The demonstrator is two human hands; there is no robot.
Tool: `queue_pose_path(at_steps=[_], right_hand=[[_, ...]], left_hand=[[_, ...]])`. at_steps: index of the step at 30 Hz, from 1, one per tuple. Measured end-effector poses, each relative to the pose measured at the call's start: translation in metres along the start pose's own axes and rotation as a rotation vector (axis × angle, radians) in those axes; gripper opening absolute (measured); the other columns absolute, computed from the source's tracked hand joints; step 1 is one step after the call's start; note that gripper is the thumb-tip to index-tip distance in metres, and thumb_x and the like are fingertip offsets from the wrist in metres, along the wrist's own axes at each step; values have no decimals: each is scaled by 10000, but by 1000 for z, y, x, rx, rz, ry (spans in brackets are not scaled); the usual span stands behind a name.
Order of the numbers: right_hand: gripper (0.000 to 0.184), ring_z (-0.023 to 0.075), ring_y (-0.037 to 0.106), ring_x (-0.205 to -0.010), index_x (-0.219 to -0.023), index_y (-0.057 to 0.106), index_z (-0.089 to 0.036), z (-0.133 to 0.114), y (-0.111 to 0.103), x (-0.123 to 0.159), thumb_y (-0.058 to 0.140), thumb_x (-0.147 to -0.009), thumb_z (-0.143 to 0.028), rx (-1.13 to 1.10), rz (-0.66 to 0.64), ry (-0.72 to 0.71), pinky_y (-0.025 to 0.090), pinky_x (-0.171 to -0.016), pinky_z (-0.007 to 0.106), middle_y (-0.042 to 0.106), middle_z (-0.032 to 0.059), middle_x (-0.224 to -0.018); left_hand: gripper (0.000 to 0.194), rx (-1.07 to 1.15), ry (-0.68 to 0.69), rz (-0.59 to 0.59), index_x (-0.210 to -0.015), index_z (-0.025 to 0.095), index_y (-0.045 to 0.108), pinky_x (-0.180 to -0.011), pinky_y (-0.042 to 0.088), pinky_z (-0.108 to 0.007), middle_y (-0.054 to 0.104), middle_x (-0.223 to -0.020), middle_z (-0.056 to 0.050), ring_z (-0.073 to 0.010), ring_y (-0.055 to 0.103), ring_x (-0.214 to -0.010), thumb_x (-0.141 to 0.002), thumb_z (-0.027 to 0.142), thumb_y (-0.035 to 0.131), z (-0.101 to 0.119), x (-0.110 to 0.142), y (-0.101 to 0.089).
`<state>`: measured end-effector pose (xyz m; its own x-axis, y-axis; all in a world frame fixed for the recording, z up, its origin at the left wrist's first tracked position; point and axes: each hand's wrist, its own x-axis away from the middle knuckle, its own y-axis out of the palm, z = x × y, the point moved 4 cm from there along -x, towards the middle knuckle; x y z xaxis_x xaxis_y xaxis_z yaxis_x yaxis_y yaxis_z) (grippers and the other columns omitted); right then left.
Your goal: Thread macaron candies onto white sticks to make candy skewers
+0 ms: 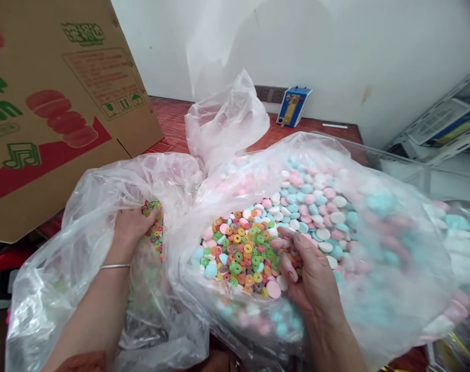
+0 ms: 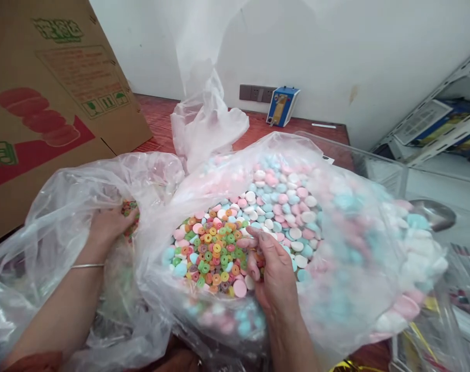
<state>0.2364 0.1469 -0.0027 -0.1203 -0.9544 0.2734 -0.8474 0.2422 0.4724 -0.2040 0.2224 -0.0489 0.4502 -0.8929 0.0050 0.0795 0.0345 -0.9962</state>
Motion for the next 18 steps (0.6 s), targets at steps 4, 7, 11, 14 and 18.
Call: queue_pose_path(at_steps=[4, 7, 11, 14, 18], right_hand=[[288, -10, 381, -361, -958, 774, -162, 2, 1, 1, 743, -827, -416, -7, -37, -6, 228, -366, 136, 706, 25, -721], [291, -8, 380, -360, -945, 774, -154, 2, -1, 2, 749, -823, -417, -13, -39, -4, 216, -361, 137, 687, 16, -707], [297, -7, 373, -351, -925, 772, -153, 4, 0, 0, 761, -804, -424, -30, -45, 1, 226, -355, 139, 670, 4, -682], [299, -5, 373, -346, -919, 769, -157, 5, 4, -1, 774, -787, -425, -38, -54, 1, 238, -351, 138, 661, -5, -665], [310, -7, 372, -344, -886, 763, -155, 6, 5, -1, 784, -777, -444, -48, -67, 10, 227, -345, 132, 640, -17, -636]], left_hand=[[781, -141, -13, 37, -1429, 73, 475, -1093, 306, -567, 459, -1461, -286, -474, 388, -1366, -835, 579, 492, -2, 10, 2], [810, -196, -110, -18, -1430, 83, 479, -1060, 348, -561, 398, -1489, -316, -486, 398, -1361, -823, 621, 493, -7, 1, 1], [732, -256, -22, -24, -1298, 34, 583, -1054, 372, -508, 559, -1302, -322, -450, 497, -1271, -803, 571, 544, -1, -6, -7], [651, -281, 25, 0, -1254, 13, 603, -1039, 380, -513, 578, -1257, -327, -453, 500, -1254, -813, 490, 552, 7, 4, -10], [469, -270, 85, -3, -1224, 65, 624, -951, 439, -497, 597, -1250, -280, -409, 586, -1128, -884, 336, 452, 24, 23, -4]])
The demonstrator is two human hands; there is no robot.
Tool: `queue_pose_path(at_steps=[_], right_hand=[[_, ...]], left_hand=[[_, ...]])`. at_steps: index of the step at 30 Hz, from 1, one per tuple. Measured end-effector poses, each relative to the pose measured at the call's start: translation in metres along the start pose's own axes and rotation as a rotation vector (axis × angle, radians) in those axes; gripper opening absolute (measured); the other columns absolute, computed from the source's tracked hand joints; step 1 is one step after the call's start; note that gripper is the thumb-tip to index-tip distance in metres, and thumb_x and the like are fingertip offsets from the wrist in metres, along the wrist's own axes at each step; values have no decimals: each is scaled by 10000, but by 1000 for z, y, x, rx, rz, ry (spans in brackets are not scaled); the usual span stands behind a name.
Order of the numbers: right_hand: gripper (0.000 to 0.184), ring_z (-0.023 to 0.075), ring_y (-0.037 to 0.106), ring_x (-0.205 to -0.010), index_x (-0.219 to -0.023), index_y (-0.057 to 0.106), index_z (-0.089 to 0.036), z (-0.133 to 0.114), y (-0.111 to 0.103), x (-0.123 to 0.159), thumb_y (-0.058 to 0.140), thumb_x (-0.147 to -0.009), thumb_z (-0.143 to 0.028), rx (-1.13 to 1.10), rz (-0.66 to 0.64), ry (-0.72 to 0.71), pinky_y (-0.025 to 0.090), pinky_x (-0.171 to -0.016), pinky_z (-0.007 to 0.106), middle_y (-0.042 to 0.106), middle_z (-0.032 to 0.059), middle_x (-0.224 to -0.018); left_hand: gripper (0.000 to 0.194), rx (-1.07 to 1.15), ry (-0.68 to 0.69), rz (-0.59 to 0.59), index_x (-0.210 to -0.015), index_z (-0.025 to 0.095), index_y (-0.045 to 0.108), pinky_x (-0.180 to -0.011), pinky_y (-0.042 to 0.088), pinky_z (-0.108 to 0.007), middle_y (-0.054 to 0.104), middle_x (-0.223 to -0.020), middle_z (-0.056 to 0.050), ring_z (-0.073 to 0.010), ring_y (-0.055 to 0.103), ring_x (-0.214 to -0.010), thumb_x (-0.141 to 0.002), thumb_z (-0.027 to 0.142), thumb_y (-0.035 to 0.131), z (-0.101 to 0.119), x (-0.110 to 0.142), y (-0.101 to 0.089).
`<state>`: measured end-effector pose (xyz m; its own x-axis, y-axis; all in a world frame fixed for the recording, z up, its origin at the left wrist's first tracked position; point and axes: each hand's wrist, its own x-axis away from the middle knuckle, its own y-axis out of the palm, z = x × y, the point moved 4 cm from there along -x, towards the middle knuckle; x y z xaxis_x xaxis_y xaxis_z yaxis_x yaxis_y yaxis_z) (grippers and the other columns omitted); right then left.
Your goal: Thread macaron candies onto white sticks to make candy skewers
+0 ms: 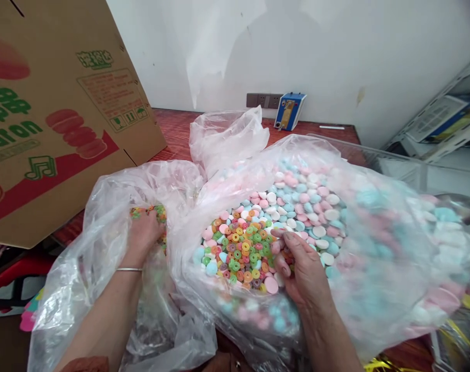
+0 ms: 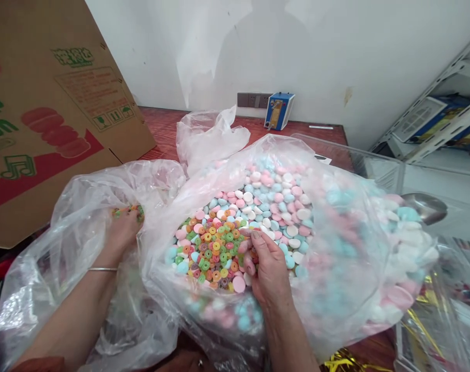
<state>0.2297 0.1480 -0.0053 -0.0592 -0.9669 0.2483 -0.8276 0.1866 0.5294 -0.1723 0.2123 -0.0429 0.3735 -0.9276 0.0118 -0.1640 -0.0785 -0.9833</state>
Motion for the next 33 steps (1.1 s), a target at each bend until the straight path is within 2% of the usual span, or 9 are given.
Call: queue_pose_path(at_steps=[2, 5, 9, 13, 17, 20, 25, 29, 33], right_hand=[[316, -8, 374, -344, -873, 759, -153, 0, -2, 1, 789, -771, -450, -2, -5, 6, 222, -346, 129, 631, -21, -625], [326, -8, 377, -344, -862, 756, -152, 1, -4, 3, 791, -767, -462, -5, -10, 11, 232, -351, 126, 623, -25, -612], [322, -7, 378, -339, -850, 752, -152, 3, -4, 3, 792, -767, -461, -17, -6, 19, 235, -350, 123, 616, -29, -594], [331, -7, 369, -337, -843, 747, -151, 4, -1, 1, 802, -755, -466, -27, 2, 38, 236, -347, 121, 609, -33, -581], [349, -3, 355, -335, -829, 744, -145, 4, 1, 1, 821, -725, -469, -20, 10, 51, 223, -336, 126, 614, -29, -579], [349, 3, 349, -336, -832, 741, -146, 4, 1, 1, 820, -725, -468, -15, 21, 53, 224, -330, 131, 612, -28, -575], [351, 8, 341, -344, -822, 731, -147, 4, 1, 1, 818, -718, -471, 14, 35, 55, 246, -326, 137, 597, -32, -577], [355, 7, 351, -348, -845, 736, -149, 5, -2, 2, 825, -712, -465, 28, 33, 68, 230, -327, 126, 581, -40, -577], [366, 6, 357, -351, -866, 738, -155, 7, -7, 1, 832, -712, -473, 34, 48, 88, 244, -330, 123, 573, -42, -585]], left_hand=[[453, 8, -19, 9, -1218, 86, 630, -938, 438, -529, 573, -1291, -274, -440, 566, -1151, -919, 331, 394, 3, 6, 1], [588, 17, -83, 22, -1336, 67, 546, -965, 413, -573, 505, -1372, -300, -497, 499, -1231, -919, 464, 432, -9, 8, 1], [820, 28, -123, -21, -1418, 76, 469, -998, 411, -552, 513, -1372, -292, -477, 499, -1261, -850, 668, 475, -34, 2, 2], [638, -10, -119, -35, -1302, -6, 561, -938, 456, -523, 541, -1264, -360, -470, 568, -1166, -904, 479, 441, -40, 0, 3], [499, -14, -46, -61, -1270, 0, 585, -805, 501, -504, 585, -1176, -344, -445, 635, -1020, -911, 237, 332, -31, 2, 3], [486, -4, 23, -82, -1274, 41, 594, -786, 504, -499, 615, -1144, -313, -425, 648, -983, -881, 174, 342, -23, 6, 0], [474, 62, 68, -4, -1296, 83, 577, -970, 382, -649, 566, -1296, -294, -495, 495, -1220, -892, 273, 421, -2, 9, -12], [442, 202, 79, 18, -1253, 92, 607, -1024, 393, -531, 579, -1314, -244, -394, 487, -1268, -918, 151, 325, 24, 1, -15], [482, 287, -25, 50, -1314, 86, 571, -997, 381, -596, 494, -1412, -274, -446, 400, -1336, -937, 143, 276, 35, 9, -9]])
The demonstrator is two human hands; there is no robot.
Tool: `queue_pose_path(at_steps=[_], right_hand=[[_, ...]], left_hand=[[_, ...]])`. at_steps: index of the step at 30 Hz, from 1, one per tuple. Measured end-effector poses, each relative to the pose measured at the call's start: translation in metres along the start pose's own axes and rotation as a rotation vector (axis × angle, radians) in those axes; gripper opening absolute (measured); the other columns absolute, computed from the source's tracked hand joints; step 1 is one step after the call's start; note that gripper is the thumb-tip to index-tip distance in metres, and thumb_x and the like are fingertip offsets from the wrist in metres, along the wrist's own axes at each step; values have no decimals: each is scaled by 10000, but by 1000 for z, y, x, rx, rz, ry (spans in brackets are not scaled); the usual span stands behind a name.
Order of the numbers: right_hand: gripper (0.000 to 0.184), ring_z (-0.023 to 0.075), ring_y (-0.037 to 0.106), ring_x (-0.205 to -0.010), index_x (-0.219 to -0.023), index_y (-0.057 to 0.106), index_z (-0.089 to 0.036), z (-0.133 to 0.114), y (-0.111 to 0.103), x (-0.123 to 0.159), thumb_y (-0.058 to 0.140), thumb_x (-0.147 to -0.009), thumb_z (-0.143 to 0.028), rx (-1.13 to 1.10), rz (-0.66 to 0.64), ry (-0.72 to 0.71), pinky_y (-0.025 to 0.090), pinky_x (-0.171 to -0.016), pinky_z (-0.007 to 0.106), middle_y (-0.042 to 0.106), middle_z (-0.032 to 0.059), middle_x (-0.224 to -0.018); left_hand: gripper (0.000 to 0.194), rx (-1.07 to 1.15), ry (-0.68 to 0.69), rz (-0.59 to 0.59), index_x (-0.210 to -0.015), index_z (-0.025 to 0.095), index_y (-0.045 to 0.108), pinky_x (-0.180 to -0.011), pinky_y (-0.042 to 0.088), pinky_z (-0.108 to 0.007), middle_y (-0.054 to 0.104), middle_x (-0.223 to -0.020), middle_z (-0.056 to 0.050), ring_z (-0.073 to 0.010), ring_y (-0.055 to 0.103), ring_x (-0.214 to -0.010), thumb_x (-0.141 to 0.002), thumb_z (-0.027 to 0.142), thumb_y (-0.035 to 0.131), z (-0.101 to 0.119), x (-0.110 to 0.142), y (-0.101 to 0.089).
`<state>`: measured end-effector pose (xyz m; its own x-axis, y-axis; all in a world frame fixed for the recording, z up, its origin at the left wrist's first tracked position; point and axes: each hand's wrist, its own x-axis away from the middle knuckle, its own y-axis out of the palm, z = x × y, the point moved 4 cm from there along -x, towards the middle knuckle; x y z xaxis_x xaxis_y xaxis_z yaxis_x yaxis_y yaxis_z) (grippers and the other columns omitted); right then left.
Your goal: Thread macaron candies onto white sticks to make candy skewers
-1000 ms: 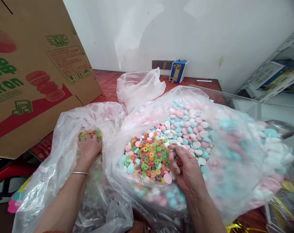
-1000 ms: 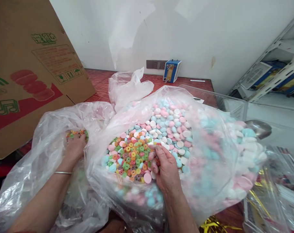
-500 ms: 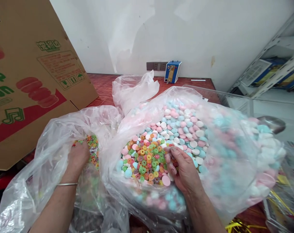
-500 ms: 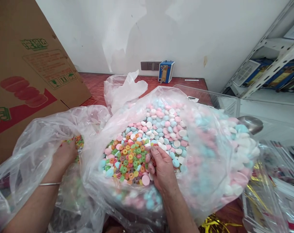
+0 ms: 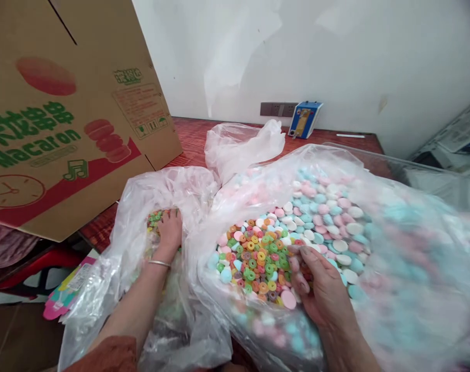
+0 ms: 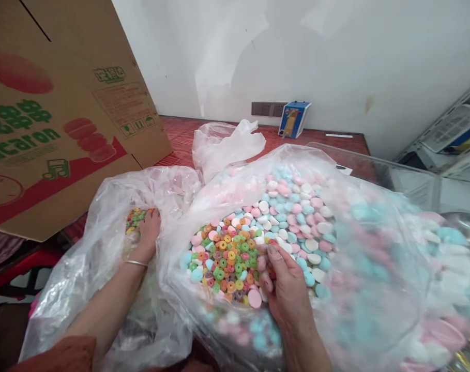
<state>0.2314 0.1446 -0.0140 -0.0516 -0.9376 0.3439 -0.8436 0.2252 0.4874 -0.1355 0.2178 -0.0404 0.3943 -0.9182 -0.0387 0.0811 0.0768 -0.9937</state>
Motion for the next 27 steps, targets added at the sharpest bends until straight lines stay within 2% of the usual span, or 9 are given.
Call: queue_pose_path(at_steps=[6, 10, 13, 15, 19, 20, 22, 23, 27], right_hand=[[372, 3, 351, -353, -851, 736, -153, 0, 0, 0, 828, -712, -486, 33, -7, -15, 248, -334, 125, 566, -36, -586], [376, 4, 349, -350, -849, 736, -155, 1, 0, 0, 834, -703, -487, 14, 6, -8, 249, -330, 126, 564, -40, -582], [372, 8, 351, -350, -851, 735, -157, 1, 0, 2, 840, -698, -479, 0, 4, -5, 242, -325, 125, 557, -46, -574], [368, 8, 350, -349, -852, 734, -158, 1, 0, 3, 842, -697, -474, -4, 1, -2, 237, -326, 123, 556, -47, -572], [381, 6, 357, -351, -852, 736, -155, 1, -1, 2, 845, -690, -481, 3, 6, 5, 258, -331, 125, 570, -40, -583], [386, 6, 360, -351, -859, 738, -155, 2, -1, 2, 845, -689, -485, 7, 8, 5, 262, -331, 125, 573, -39, -586], [391, 7, 363, -352, -871, 740, -157, 2, -2, 0, 846, -688, -487, 12, 7, 5, 261, -330, 123, 573, -39, -585], [389, 8, 363, -354, -871, 740, -158, 2, -2, 0, 845, -689, -485, 11, 4, 3, 257, -329, 122, 573, -39, -585], [359, 8, 359, -360, -845, 733, -157, 1, -1, 2, 840, -696, -466, -10, -2, -14, 247, -332, 119, 576, -39, -578]], left_hand=[[366, 258, -60, -20, -1196, 169, 641, -981, 408, -522, 607, -1269, -209, -405, 534, -1202, -864, 229, 501, -4, 42, 5], [193, 533, -108, -4, -944, 204, 687, -924, 442, -430, 680, -1101, -128, -334, 596, -1087, -808, 261, 561, -9, 42, -2], [156, 785, -216, 39, -804, 185, 639, -739, 482, -340, 661, -839, -72, -265, 624, -875, -810, 327, 575, -16, 30, -15], [203, 985, -299, 47, -800, 173, 596, -553, 431, -257, 577, -703, -25, -183, 573, -665, -844, 365, 545, -18, 26, -27], [138, 1388, -342, -33, -865, 165, 563, -396, 285, -135, 507, -700, 12, -73, 460, -520, -890, 292, 514, -3, 45, -64], [118, 1503, -335, -84, -874, 162, 568, -379, 272, -113, 494, -697, 16, -60, 449, -508, -899, 261, 509, 7, 57, -74], [105, 2088, -378, -429, -937, 146, 591, -338, 247, -84, 496, -720, 13, -45, 449, -493, -916, 205, 507, 44, 85, -85], [129, 2257, -412, -594, -972, 139, 601, -325, 254, -82, 511, -738, 6, -45, 465, -491, -929, 207, 500, 64, 101, -89], [149, 2479, -562, -1190, -947, 124, 617, -327, 323, -93, 568, -772, -31, -72, 542, -533, -922, 231, 515, 140, 151, -86]])
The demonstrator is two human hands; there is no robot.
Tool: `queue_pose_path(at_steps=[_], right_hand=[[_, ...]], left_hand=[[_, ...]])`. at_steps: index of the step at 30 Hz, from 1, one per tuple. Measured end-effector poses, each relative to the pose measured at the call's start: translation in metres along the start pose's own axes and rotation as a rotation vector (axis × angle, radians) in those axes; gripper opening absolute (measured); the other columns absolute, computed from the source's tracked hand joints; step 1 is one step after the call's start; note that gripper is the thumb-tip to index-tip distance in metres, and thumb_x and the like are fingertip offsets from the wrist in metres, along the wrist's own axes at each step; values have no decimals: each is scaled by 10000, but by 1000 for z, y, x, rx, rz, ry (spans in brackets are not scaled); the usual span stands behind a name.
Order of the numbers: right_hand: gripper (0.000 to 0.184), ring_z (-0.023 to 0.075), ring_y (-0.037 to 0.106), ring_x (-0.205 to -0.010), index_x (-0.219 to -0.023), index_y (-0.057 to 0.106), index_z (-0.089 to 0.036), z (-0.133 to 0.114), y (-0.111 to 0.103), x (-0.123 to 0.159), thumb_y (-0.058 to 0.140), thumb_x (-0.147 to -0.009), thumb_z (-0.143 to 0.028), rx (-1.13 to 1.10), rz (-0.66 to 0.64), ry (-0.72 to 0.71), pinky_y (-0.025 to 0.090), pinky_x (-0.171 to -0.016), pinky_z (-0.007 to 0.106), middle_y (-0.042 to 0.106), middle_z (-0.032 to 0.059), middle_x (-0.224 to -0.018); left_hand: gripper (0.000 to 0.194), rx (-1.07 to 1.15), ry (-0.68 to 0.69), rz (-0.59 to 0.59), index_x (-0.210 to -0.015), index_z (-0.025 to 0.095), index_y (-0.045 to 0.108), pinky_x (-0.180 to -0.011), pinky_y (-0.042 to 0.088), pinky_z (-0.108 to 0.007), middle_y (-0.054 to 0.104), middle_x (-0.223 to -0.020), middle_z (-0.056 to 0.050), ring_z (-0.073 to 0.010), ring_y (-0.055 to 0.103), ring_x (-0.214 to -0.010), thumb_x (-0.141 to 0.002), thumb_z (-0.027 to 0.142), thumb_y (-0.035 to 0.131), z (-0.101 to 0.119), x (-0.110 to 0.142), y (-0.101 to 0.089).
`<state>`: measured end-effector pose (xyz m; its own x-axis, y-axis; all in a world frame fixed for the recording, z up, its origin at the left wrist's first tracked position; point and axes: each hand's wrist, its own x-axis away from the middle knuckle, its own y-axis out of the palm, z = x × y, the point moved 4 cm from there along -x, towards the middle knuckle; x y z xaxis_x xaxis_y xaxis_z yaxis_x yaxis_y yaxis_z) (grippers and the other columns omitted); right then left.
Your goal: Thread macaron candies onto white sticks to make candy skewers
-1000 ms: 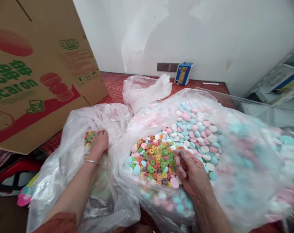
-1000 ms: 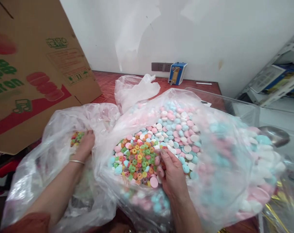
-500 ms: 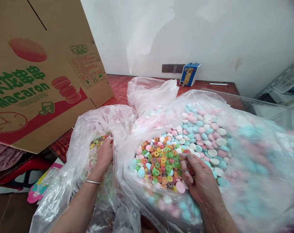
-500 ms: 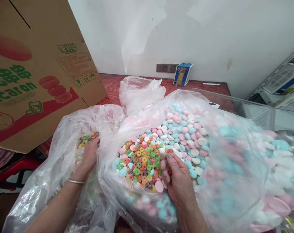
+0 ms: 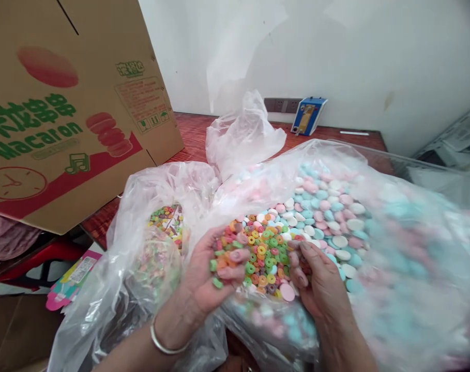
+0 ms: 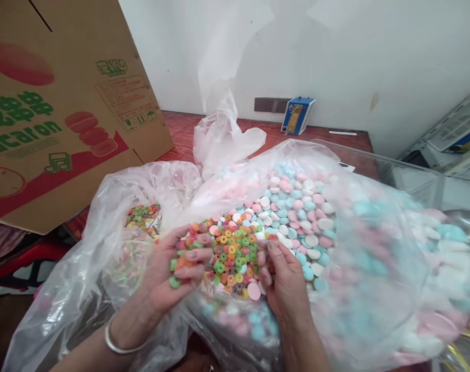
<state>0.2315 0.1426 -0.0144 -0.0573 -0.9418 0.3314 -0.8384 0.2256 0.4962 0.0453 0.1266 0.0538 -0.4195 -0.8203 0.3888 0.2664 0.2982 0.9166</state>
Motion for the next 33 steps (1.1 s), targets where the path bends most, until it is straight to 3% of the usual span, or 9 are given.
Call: queue_pose_path(at_steps=[2, 6, 10, 13, 15, 20, 23, 26, 33], right_hand=[[341, 8, 351, -356, -835, 727, -158, -1, 0, 2, 830, -708, -457, -17, 2, -11, 244, -333, 121, 577, -43, -573], [358, 14, 333, -347, -800, 710, -156, 1, -2, 4, 807, -721, -491, -50, 32, -19, 230, -318, 136, 573, -46, -558], [389, 20, 321, -357, -721, 670, -163, -1, -2, 5, 809, -710, -526, -69, 86, -33, 214, -322, 147, 508, -63, -531], [330, 32, 312, -394, -808, 691, -190, -10, 0, 9, 777, -770, -506, 19, 81, -125, 222, -353, 162, 455, -78, -560], [262, 62, 362, -440, -905, 712, -222, -22, 4, 15, 714, -849, -478, 226, 73, -255, 284, -398, 187, 463, -67, -580], [173, 160, 604, -670, -1058, 721, -290, -45, 28, 30, 606, -937, -335, 839, -61, -567, 460, -622, 270, 696, 6, -815], [194, 175, 647, -673, -1058, 706, -288, -47, 44, 30, 547, -948, -269, 1090, -154, -664, 443, -618, 274, 735, 11, -831], [179, 192, 665, -649, -950, 698, -262, -45, 54, 27, 522, -934, -238, 1356, -153, -769, 370, -556, 274, 745, 28, -796], [199, 196, 634, -530, -968, 662, -222, -40, 61, 24, 464, -949, -222, 1669, -88, -750, 262, -489, 276, 691, 9, -637]], left_hand=[[185, 12, -107, 31, -991, 136, 639, -372, 413, -122, 619, -803, -59, -111, 607, -591, -916, 253, 517, -26, -16, 0], [258, -84, -75, 110, -1072, 168, 674, -647, 612, -321, 708, -919, -101, -199, 713, -760, -925, 262, 483, -40, -43, -3], [342, -87, -45, 75, -1208, 164, 646, -912, 567, -465, 717, -1100, -137, -265, 711, -1023, -932, 290, 487, -39, -50, 0], [420, -55, -27, 53, -1326, 167, 585, -999, 518, -492, 675, -1250, -152, -293, 658, -1166, -951, 319, 475, -37, -50, 0], [442, -31, -20, 30, -1356, 163, 565, -1013, 511, -487, 646, -1312, -159, -301, 636, -1206, -964, 342, 466, -36, -50, -1], [421, -1, -4, -22, -1323, 133, 590, -957, 548, -423, 678, -1253, -161, -263, 683, -1113, -984, 332, 442, -36, -52, -2], [410, 8, -17, -41, -1305, 124, 601, -862, 579, -334, 717, -1160, -144, -219, 712, -1023, -991, 317, 422, -37, -53, 1], [402, -9, -43, -33, -1291, 146, 612, -744, 586, -282, 741, -1089, -121, -198, 732, -934, -999, 323, 399, -39, -53, 5], [413, -57, -82, -47, -1178, 131, 658, -794, 592, -361, 757, -1001, -126, -229, 740, -886, -1004, 342, 348, -40, -54, 4]])
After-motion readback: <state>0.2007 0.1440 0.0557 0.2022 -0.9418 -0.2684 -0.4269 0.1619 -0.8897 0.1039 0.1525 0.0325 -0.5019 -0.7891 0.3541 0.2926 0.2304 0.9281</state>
